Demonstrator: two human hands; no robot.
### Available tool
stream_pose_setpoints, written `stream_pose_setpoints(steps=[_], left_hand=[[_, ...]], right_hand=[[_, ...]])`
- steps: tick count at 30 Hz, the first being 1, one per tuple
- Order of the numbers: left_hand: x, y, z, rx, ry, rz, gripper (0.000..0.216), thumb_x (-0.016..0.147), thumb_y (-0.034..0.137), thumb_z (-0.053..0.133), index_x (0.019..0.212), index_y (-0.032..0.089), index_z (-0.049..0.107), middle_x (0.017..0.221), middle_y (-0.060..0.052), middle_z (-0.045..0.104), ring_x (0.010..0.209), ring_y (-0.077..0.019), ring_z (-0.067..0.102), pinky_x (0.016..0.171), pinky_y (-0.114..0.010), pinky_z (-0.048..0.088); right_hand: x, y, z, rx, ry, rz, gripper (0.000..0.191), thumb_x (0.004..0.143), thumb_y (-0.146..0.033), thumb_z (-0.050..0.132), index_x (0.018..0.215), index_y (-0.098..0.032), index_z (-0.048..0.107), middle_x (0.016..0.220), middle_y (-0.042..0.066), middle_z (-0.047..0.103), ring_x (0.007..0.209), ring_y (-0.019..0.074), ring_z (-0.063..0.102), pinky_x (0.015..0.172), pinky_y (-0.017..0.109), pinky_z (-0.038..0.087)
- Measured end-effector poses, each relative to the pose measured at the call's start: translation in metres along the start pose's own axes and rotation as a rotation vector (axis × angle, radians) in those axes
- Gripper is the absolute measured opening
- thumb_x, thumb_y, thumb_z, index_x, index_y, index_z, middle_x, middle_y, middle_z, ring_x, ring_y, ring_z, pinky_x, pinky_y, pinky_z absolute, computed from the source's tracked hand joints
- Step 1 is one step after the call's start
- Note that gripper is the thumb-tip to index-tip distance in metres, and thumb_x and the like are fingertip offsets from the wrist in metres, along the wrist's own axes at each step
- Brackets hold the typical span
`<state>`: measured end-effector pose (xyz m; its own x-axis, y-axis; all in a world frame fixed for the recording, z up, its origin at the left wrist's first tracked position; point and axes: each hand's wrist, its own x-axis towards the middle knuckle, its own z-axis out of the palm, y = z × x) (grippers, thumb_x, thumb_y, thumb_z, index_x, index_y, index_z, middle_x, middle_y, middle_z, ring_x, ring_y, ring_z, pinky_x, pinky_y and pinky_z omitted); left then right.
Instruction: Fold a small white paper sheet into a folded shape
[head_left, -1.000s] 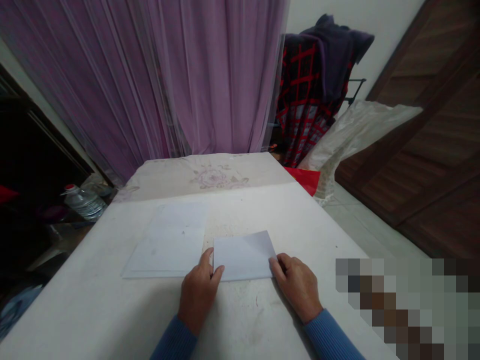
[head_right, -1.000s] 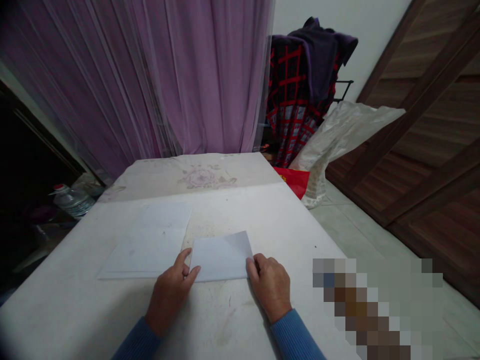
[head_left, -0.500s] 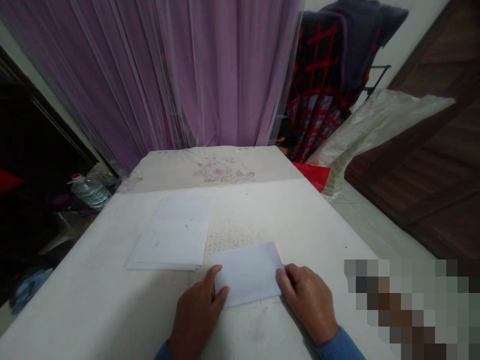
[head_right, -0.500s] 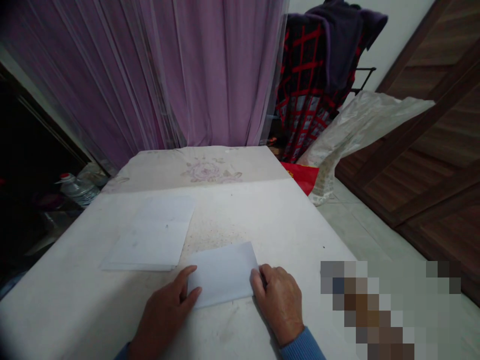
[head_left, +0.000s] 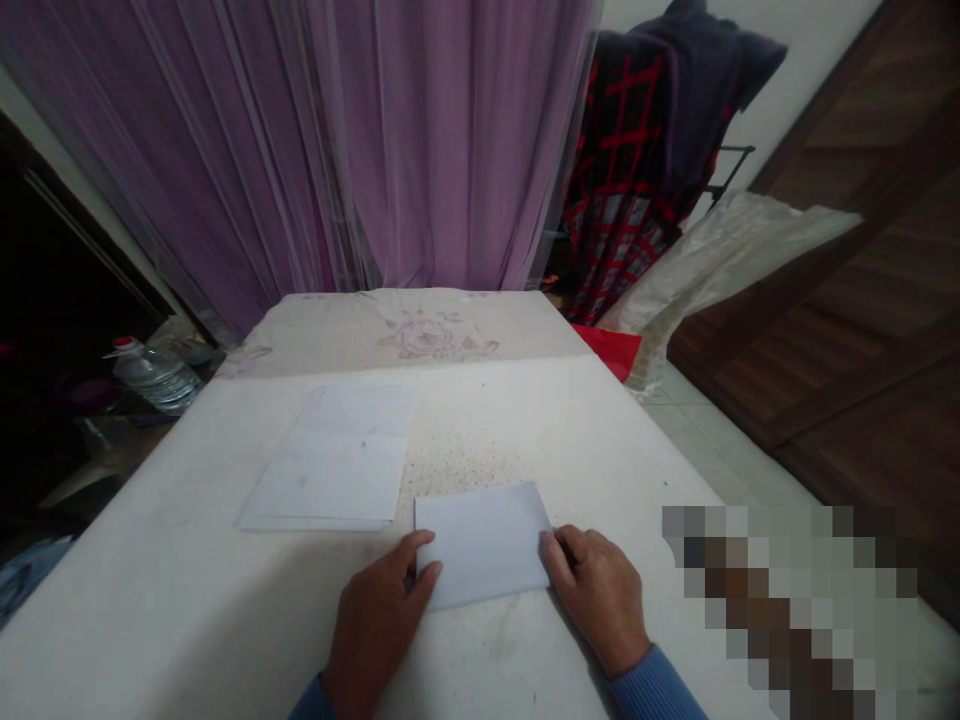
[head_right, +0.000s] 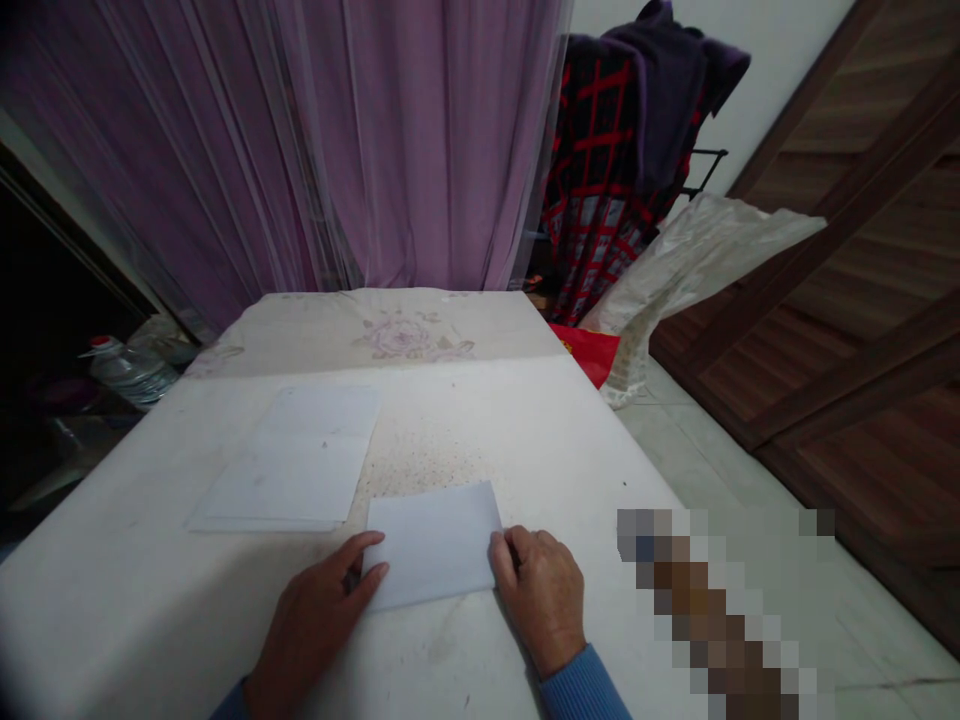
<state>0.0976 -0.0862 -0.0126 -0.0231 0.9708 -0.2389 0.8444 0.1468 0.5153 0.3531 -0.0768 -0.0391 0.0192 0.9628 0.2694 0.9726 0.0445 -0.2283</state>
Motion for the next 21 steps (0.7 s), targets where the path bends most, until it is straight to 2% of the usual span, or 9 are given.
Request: stream_pose_setpoints(steps=[13, 21], left_hand=[[-0.0019, 0.0004, 0.0028, 0.023, 0.049, 0.021, 0.031, 0.088, 0.033, 0.053, 0.117, 0.027, 0.062, 0.077, 0.003, 0.065, 0.072, -0.0141, 0.062, 0.072, -0.024, 0.042], [-0.0023, 0.0032, 0.0009, 0.035, 0.026, 0.007, 0.031, 0.088, 0.033, 0.053, 0.118, 0.027, 0.062, 0.078, 0.003, 0.066, 0.073, -0.0142, 0.062, 0.074, -0.024, 0.042]], right_hand=[[0.0060, -0.0036, -0.0049, -0.009, -0.047, 0.064, 0.041, 0.093, -0.041, 0.042, 0.069, -0.021, 0.067, 0.061, 0.003, 0.063, 0.061, 0.0154, 0.058, 0.058, 0.025, 0.029], [0.0068, -0.0055, -0.0046, -0.047, -0.040, 0.080, 0.040, 0.093, -0.040, 0.043, 0.067, -0.021, 0.067, 0.060, 0.003, 0.062, 0.060, 0.0153, 0.057, 0.057, 0.026, 0.027]])
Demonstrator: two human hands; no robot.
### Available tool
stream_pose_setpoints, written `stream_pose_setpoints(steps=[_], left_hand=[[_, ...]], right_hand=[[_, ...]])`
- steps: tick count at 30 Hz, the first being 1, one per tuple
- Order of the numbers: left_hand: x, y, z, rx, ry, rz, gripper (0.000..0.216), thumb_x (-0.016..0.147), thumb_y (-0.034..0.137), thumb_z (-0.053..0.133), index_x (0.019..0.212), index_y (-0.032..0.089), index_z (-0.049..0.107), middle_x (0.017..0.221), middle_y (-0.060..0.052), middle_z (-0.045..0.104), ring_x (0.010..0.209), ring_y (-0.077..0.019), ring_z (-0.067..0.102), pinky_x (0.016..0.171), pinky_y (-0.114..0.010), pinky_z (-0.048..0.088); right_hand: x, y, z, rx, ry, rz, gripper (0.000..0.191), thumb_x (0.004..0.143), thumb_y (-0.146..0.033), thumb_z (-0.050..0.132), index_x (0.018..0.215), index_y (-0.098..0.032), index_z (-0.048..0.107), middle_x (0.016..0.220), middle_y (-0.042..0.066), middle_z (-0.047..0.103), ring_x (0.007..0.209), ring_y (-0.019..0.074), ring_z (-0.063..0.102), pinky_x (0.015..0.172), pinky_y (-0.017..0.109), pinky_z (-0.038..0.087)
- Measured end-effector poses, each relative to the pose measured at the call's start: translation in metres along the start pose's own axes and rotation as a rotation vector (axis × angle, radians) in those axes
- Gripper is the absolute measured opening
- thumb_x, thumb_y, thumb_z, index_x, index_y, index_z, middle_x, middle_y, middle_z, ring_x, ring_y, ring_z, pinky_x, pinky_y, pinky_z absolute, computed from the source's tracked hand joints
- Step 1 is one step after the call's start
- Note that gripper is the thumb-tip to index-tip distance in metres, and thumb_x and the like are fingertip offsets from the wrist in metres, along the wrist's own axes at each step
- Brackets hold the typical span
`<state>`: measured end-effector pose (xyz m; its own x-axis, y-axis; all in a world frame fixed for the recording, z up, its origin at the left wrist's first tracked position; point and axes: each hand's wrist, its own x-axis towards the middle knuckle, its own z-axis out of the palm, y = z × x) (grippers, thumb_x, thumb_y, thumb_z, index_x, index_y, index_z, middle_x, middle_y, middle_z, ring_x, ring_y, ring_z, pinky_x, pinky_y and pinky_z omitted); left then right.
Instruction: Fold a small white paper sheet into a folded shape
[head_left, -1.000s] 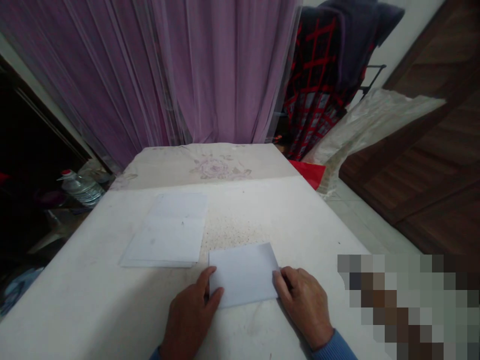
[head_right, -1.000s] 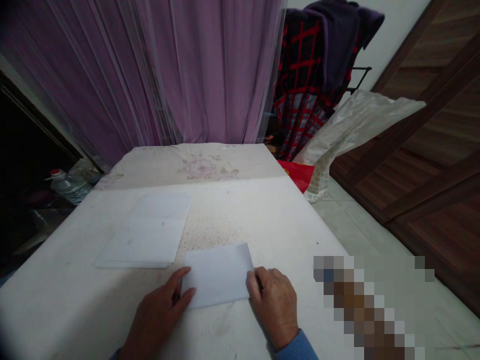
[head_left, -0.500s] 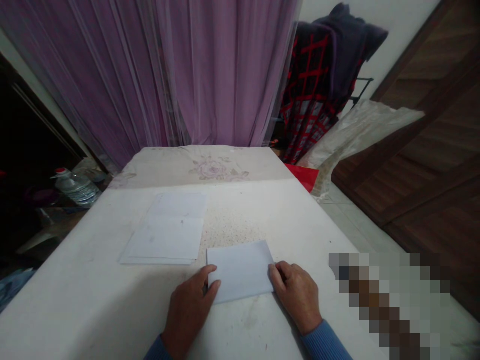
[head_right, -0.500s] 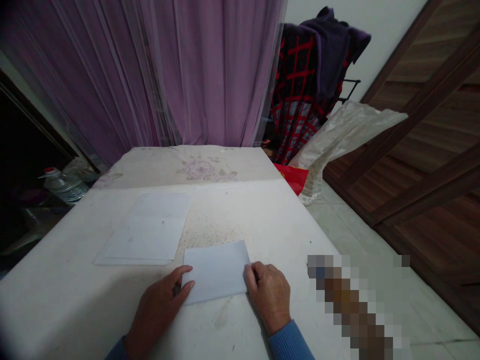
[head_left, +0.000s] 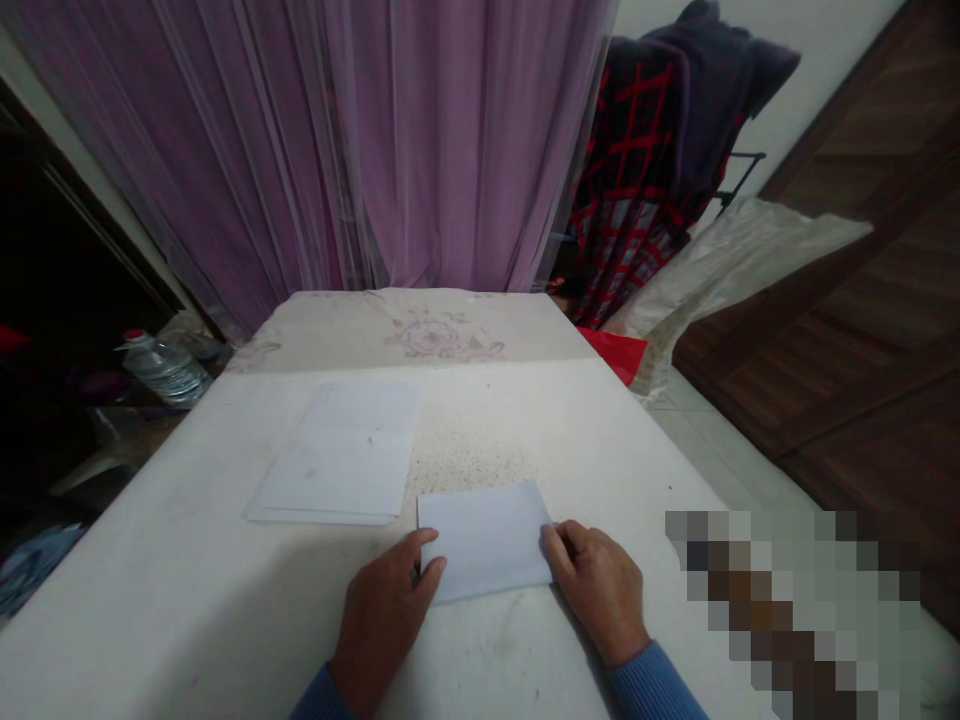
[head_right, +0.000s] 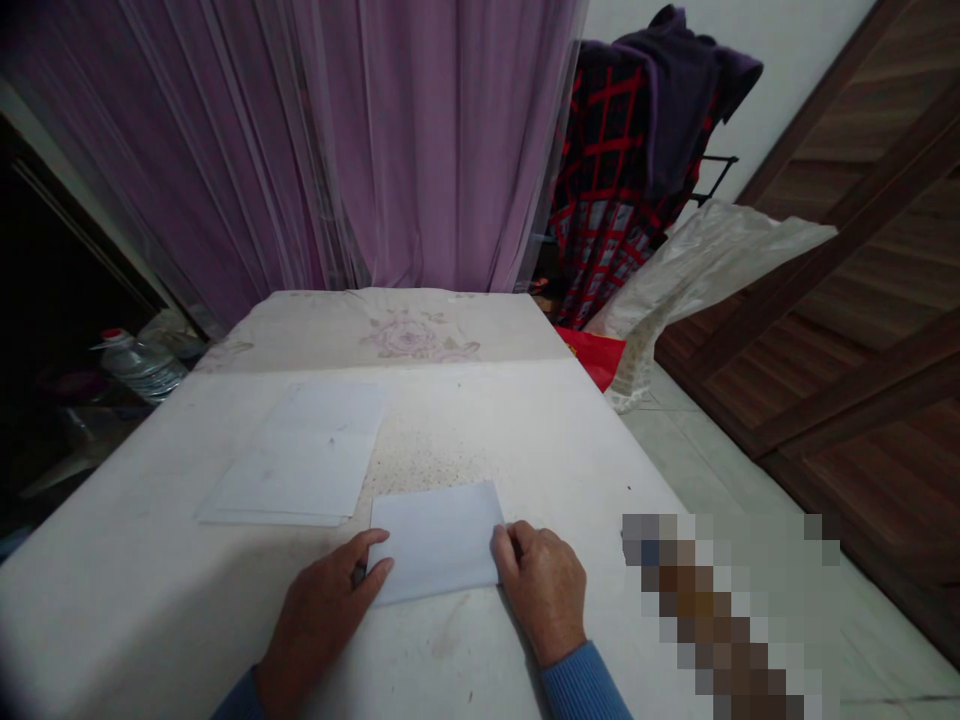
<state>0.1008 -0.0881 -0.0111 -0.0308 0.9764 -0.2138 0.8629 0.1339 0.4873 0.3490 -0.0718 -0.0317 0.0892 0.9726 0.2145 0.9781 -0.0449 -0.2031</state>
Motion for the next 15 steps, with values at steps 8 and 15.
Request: stream_pose_setpoints(steps=[8, 15], left_hand=[[0.0010, -0.0003, 0.0015, 0.005, 0.011, 0.002, 0.031, 0.088, 0.032, 0.054, 0.118, 0.027, 0.062, 0.078, 0.003, 0.066, 0.072, -0.0136, 0.061, 0.074, -0.024, 0.042], [0.0020, -0.0022, 0.0029, 0.013, 0.005, 0.006, 0.032, 0.088, 0.032, 0.054, 0.118, 0.027, 0.062, 0.076, 0.003, 0.065, 0.072, -0.0142, 0.062, 0.075, -0.024, 0.043]], right_hand=[[0.0008, -0.0009, -0.0002, -0.019, -0.025, 0.018, 0.038, 0.092, -0.041, 0.045, 0.068, -0.022, 0.068, 0.061, 0.003, 0.063, 0.061, 0.0156, 0.058, 0.057, 0.026, 0.027], [0.0023, -0.0024, -0.0019, -0.026, -0.024, 0.013, 0.038, 0.092, -0.040, 0.045, 0.069, -0.021, 0.069, 0.062, 0.004, 0.064, 0.061, 0.0150, 0.058, 0.057, 0.026, 0.027]])
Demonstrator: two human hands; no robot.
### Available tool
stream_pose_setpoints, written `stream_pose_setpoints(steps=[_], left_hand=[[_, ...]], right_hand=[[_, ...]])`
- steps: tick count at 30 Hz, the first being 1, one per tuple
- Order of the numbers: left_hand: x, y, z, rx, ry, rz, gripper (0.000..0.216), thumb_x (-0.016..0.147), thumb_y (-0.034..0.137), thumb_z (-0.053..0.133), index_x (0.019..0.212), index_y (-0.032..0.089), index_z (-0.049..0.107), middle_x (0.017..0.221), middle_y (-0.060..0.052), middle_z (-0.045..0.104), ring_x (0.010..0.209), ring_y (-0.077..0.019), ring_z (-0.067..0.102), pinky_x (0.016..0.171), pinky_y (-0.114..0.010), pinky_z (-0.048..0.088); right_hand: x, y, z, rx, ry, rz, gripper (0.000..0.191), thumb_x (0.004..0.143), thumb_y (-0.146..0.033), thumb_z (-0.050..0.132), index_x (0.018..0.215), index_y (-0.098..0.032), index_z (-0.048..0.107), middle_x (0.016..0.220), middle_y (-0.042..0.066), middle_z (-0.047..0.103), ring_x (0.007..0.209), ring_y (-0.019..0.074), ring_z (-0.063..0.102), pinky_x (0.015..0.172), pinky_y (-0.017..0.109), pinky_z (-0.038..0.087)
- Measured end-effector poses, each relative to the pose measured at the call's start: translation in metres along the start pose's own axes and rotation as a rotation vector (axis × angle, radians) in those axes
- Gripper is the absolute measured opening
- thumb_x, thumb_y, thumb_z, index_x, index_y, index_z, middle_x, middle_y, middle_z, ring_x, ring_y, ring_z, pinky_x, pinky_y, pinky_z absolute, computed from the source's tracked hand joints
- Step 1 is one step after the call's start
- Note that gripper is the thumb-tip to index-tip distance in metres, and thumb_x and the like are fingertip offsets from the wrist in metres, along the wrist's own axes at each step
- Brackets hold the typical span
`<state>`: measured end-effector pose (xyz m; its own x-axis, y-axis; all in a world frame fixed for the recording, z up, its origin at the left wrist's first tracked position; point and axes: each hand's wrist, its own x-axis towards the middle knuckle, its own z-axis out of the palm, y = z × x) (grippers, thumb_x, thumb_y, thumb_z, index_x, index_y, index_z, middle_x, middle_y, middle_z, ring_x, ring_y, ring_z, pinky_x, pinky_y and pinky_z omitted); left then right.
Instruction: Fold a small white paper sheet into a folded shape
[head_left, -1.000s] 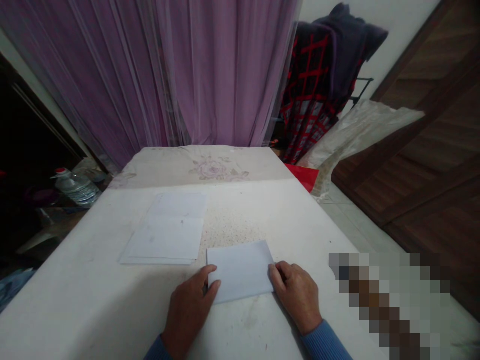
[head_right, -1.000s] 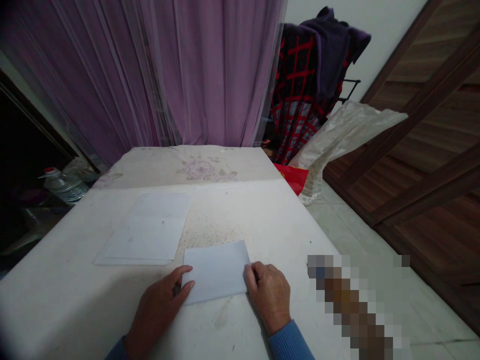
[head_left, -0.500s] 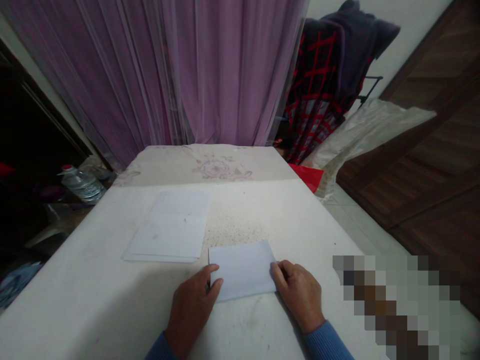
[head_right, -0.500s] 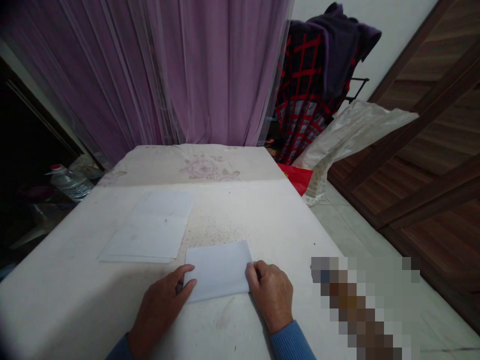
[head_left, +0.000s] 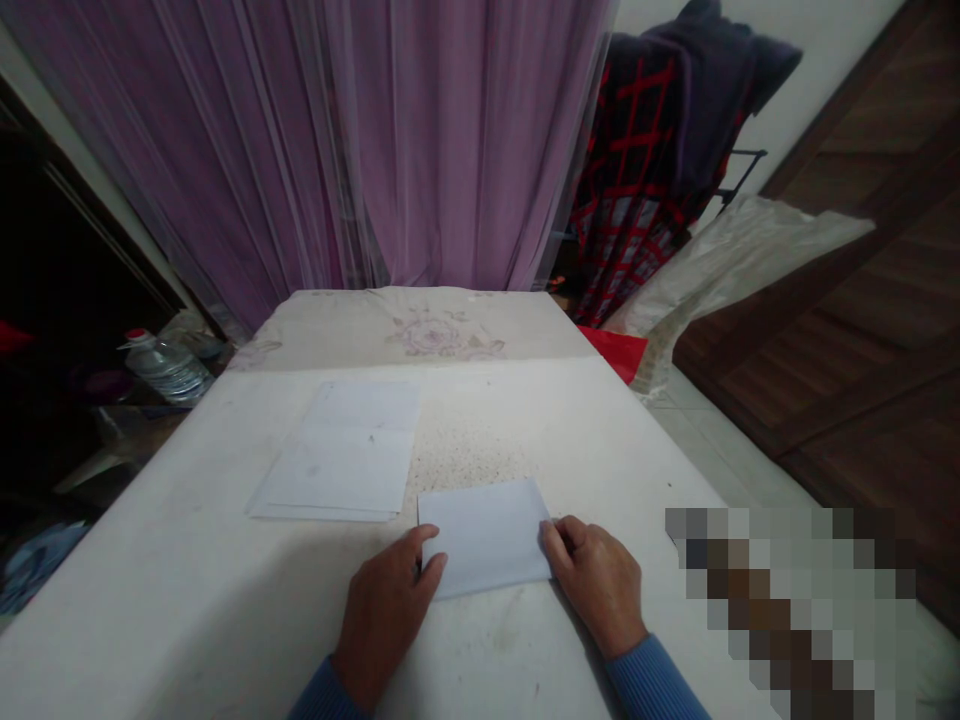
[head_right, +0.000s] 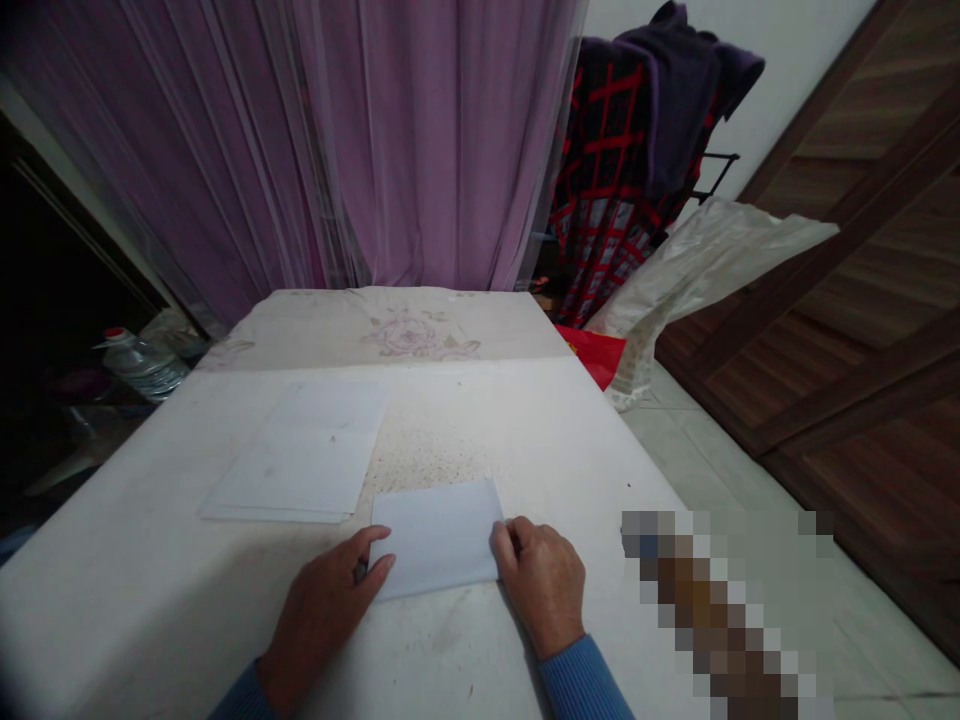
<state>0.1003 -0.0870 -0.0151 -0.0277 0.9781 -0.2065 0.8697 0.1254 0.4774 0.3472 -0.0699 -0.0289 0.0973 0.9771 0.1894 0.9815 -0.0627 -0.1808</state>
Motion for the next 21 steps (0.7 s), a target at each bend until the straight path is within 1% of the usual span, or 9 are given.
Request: stream_pose_setpoints(steps=[9, 21], left_hand=[[0.0012, 0.0026, -0.0031, -0.005, -0.002, -0.006, 0.031, 0.087, 0.032, 0.055, 0.117, 0.026, 0.063, 0.080, 0.002, 0.067, 0.076, -0.0156, 0.064, 0.076, -0.026, 0.043], [-0.0003, 0.0044, -0.0033, -0.009, 0.007, 0.001, 0.030, 0.086, 0.031, 0.056, 0.115, 0.026, 0.065, 0.082, 0.001, 0.069, 0.078, -0.0156, 0.064, 0.076, -0.026, 0.043]], right_hand=[[-0.0011, 0.0005, 0.0019, -0.003, 0.030, -0.007, 0.038, 0.092, -0.039, 0.044, 0.068, -0.022, 0.069, 0.060, 0.003, 0.063, 0.060, 0.0152, 0.057, 0.057, 0.026, 0.027], [-0.0014, 0.0009, -0.0001, 0.004, 0.003, -0.003, 0.040, 0.092, -0.041, 0.043, 0.070, -0.021, 0.069, 0.061, 0.004, 0.062, 0.061, 0.0155, 0.057, 0.055, 0.025, 0.027]])
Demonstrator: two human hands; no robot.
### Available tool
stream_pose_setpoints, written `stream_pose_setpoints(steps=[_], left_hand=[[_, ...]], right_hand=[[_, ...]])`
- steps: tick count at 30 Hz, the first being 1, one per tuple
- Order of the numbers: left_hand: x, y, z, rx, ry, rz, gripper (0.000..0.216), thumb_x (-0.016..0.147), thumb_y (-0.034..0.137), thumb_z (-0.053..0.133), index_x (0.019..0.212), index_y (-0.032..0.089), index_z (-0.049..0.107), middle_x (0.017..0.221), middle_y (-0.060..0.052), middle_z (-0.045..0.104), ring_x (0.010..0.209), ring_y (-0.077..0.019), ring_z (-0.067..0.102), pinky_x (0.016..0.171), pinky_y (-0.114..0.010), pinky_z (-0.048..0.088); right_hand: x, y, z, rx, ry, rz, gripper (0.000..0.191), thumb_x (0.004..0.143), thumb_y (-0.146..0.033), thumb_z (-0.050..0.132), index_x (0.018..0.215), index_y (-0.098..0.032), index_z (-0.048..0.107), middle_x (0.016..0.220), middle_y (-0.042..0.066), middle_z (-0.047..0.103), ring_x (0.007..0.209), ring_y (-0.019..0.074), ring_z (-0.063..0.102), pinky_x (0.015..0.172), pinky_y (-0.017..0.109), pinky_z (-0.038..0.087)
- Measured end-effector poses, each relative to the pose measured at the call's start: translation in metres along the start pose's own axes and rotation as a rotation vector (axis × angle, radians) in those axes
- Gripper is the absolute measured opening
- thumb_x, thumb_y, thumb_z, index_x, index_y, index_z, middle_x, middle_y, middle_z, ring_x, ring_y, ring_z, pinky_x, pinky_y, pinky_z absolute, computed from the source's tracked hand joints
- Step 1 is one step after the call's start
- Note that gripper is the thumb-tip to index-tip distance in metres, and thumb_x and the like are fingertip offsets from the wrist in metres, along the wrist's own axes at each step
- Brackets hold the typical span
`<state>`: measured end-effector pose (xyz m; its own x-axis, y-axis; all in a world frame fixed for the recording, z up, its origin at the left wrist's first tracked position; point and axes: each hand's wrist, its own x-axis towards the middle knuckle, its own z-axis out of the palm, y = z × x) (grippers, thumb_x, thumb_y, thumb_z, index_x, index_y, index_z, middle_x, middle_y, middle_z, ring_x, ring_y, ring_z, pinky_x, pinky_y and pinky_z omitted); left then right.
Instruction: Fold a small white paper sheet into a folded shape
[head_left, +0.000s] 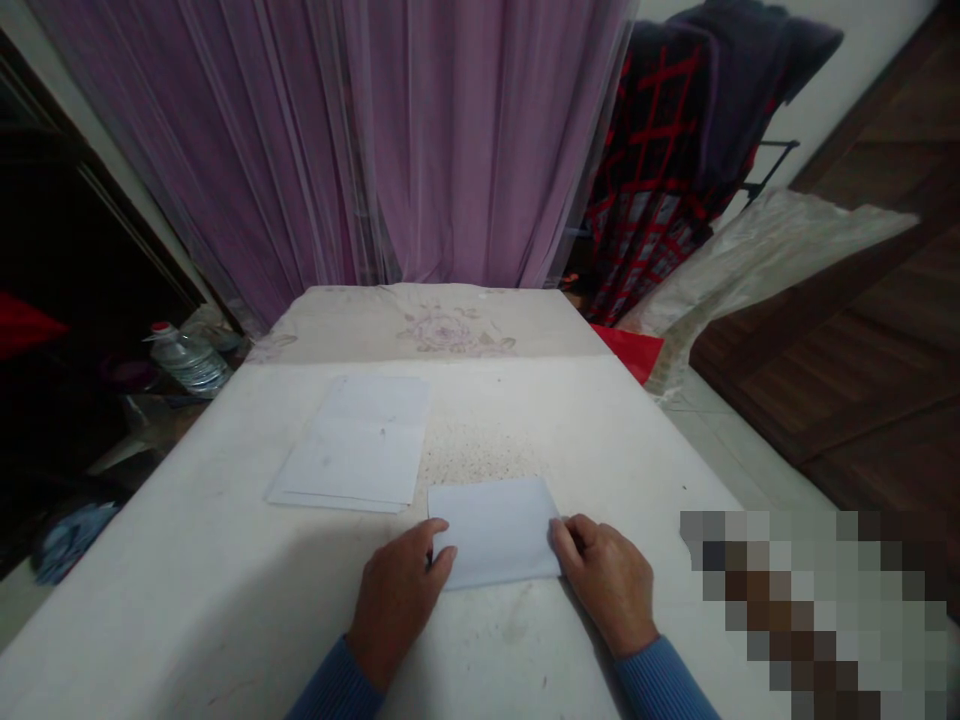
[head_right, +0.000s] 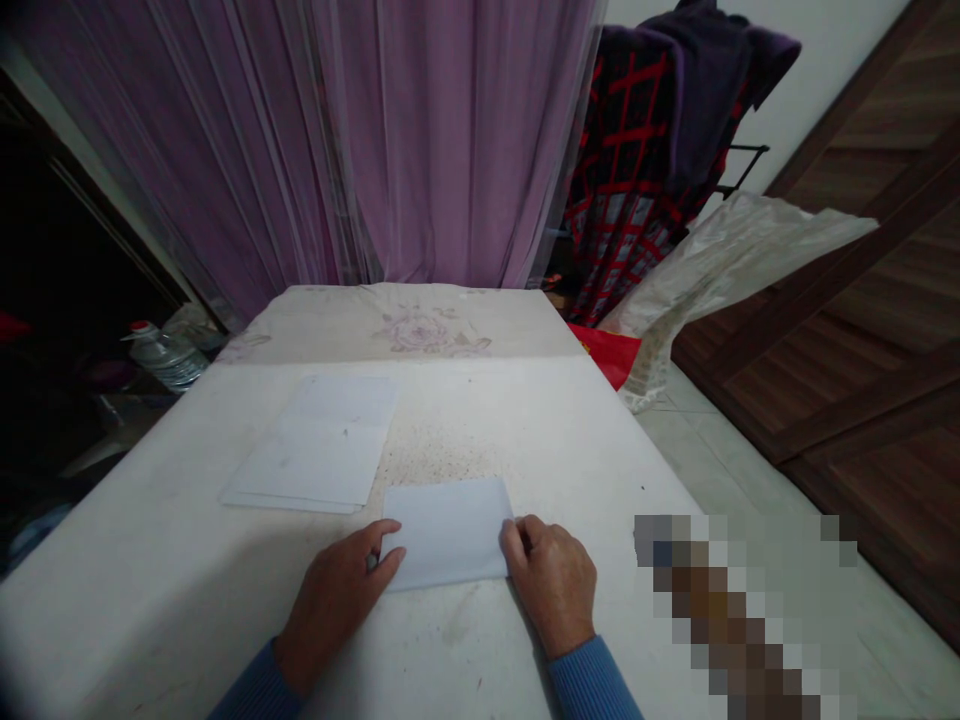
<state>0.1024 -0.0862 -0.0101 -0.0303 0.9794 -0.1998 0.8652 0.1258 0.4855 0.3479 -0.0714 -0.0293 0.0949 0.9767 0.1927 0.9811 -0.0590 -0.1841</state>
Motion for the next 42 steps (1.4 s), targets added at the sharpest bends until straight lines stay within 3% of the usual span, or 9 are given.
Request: stream_pose_setpoints(steps=[42], left_hand=[[0.0013, 0.0043, -0.0033, -0.018, -0.016, -0.005, 0.031, 0.086, 0.028, 0.055, 0.116, 0.024, 0.063, 0.083, 0.000, 0.069, 0.079, -0.0149, 0.065, 0.079, -0.025, 0.044]], right_hand=[[0.0003, 0.0024, 0.0018, -0.044, -0.039, 0.009, 0.038, 0.091, -0.043, 0.045, 0.072, -0.023, 0.070, 0.063, 0.004, 0.063, 0.061, 0.0165, 0.058, 0.053, 0.026, 0.026]])
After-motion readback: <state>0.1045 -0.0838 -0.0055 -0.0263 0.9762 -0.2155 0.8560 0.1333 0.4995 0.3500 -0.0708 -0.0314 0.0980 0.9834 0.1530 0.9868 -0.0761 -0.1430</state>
